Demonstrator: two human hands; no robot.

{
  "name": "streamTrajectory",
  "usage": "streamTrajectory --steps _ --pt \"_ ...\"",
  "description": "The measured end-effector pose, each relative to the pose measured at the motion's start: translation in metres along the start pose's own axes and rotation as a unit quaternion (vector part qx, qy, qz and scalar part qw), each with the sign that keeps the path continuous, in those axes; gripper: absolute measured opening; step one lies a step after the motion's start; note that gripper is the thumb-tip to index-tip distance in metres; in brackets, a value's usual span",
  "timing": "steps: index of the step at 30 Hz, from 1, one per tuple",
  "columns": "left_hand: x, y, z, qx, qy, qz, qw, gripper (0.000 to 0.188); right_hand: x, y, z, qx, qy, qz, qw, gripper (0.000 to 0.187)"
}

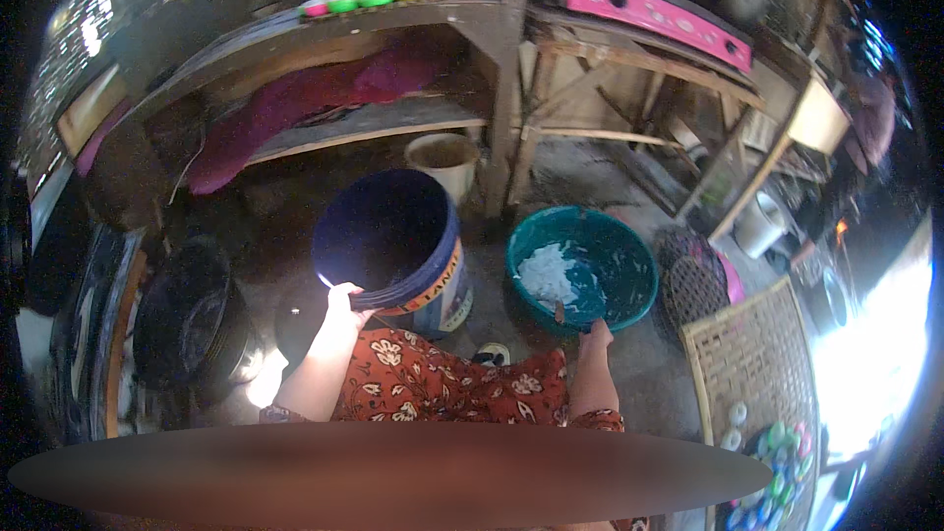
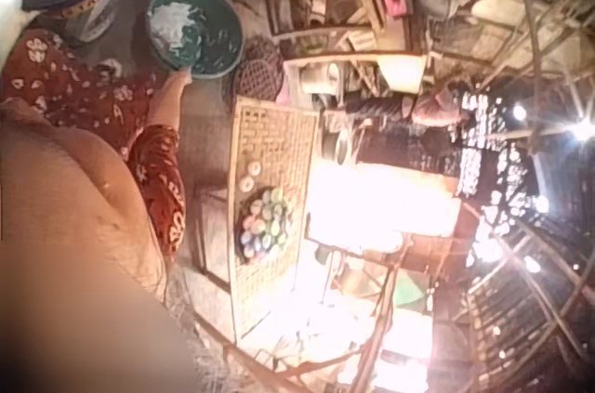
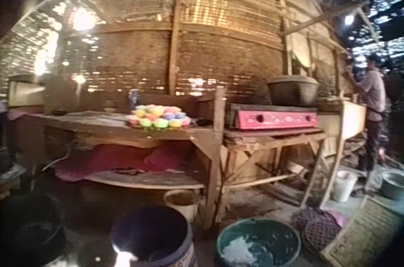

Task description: The person places colorful plastic molds onto a woven tray, then fills each mold with a white dough-like substance from a bowl. The person repeatedly picks up molds, fills them, and arranges them on the tray.

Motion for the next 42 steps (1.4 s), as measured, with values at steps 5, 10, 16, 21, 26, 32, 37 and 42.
streamTrajectory --steps 5,10,16,21,26,32,37,42 --pt "0.007 0.01 0.002 0.004 0.017 -0.01 1.0 0.02 -0.023 -0.05 -0.007 -0.108 -0.079 -0.101 0.986 0.065" --pt "0.015 0.012 0.002 0.041 -0.023 -0.078 0.996 0.02 -0.152 -0.092 -0.014 -0.208 0.079 -0.243 0.944 0.072" --pt "-0.015 -0.013 0.0 0.179 -0.068 -0.055 0.98 0.033 -0.331 -0.134 0.027 -0.22 -0.039 -0.46 0.859 0.091" --pt "-0.067 -0.035 -0.007 0.267 -0.168 -0.101 0.944 0.039 -0.372 -0.143 0.038 -0.182 0.025 -0.285 0.941 0.063" --pt "-0.064 -0.012 0.019 0.134 -0.046 -0.225 0.964 0.027 -0.366 -0.148 0.045 -0.148 0.108 -0.341 0.922 0.047" --pt "-0.034 0.11 0.148 -0.155 -0.107 -0.046 0.981 0.118 -0.336 -0.141 0.051 -0.156 0.02 -0.292 0.943 0.035" --pt "-0.019 0.197 0.205 -0.301 -0.251 0.138 0.909 0.087 -0.326 -0.13 0.049 -0.119 -0.023 -0.263 0.957 0.024" --pt "0.006 0.233 0.23 -0.116 -0.412 0.017 0.904 0.036 -0.364 -0.11 0.031 -0.115 0.034 -0.299 0.947 0.018"
Point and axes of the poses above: each hand's wrist, its own x-axis towards the middle knuckle, its own y-axis out of the back of the hand, z = x × y, the point moved 2 cm from there along x, towards the middle knuckle, and after that the axes turned 9 degrees about -x, right-handed, at the moved point
